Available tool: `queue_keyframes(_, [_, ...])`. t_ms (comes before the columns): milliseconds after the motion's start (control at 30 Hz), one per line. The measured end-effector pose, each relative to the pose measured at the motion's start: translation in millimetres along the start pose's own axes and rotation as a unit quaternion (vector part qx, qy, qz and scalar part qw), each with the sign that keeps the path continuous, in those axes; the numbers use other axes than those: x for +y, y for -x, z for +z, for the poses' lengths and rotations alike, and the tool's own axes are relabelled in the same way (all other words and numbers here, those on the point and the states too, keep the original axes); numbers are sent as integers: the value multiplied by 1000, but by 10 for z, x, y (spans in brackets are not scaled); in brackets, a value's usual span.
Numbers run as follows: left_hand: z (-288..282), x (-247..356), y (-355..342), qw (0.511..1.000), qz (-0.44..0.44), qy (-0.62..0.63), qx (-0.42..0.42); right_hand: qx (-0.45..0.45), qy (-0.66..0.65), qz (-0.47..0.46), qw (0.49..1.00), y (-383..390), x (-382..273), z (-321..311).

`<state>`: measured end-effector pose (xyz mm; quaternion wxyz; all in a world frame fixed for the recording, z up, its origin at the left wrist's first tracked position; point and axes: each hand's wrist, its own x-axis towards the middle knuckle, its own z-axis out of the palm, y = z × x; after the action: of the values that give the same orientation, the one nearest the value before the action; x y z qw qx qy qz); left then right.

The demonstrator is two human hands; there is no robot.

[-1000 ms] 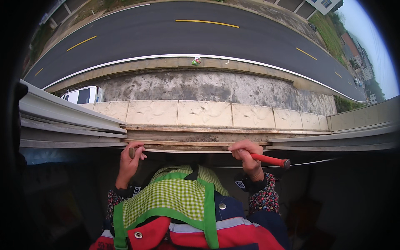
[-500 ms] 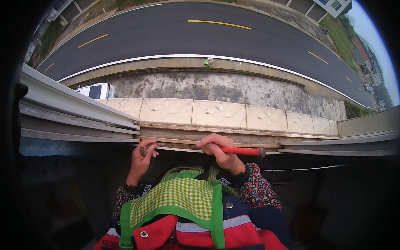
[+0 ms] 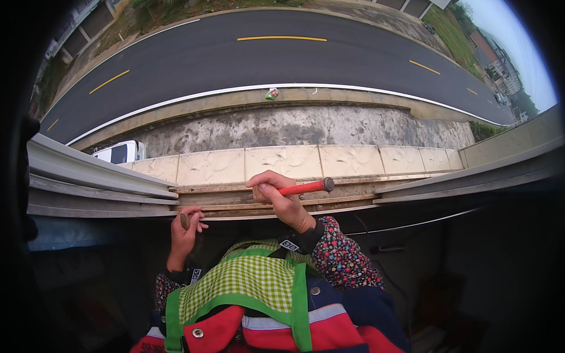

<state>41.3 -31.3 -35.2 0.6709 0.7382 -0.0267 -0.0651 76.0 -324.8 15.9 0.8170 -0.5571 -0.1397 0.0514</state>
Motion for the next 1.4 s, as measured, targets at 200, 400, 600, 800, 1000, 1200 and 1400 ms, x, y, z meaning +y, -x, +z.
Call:
queue_keyframes(200, [17,-34,52,1000,18,-2,13,32,50,-26,998,425,-228,-578])
queue_keyframes(400, [21,-74,69,1000,10,-19,12,55,171,2,984,468,-634,-642])
queue_keyframes(600, [-9,-10,47,1000,-3,-4,-6,1,120,-23,992,152,-125,-101])
queue_keyframes(800, [0,18,58,1000,10,-12,1,81,58,-27,995,399,-338,-563])
queue_keyframes(1000, [-12,154,73,999,16,-50,-11,30,339,-17,940,200,-525,-240])
queue_keyframes(1200, [-125,550,355,988,93,127,-6,-146,470,-82,867,-129,189,758])
queue_keyframes(1400, [-227,824,376,982,170,-5,88,-160,490,-100,851,-178,505,966])
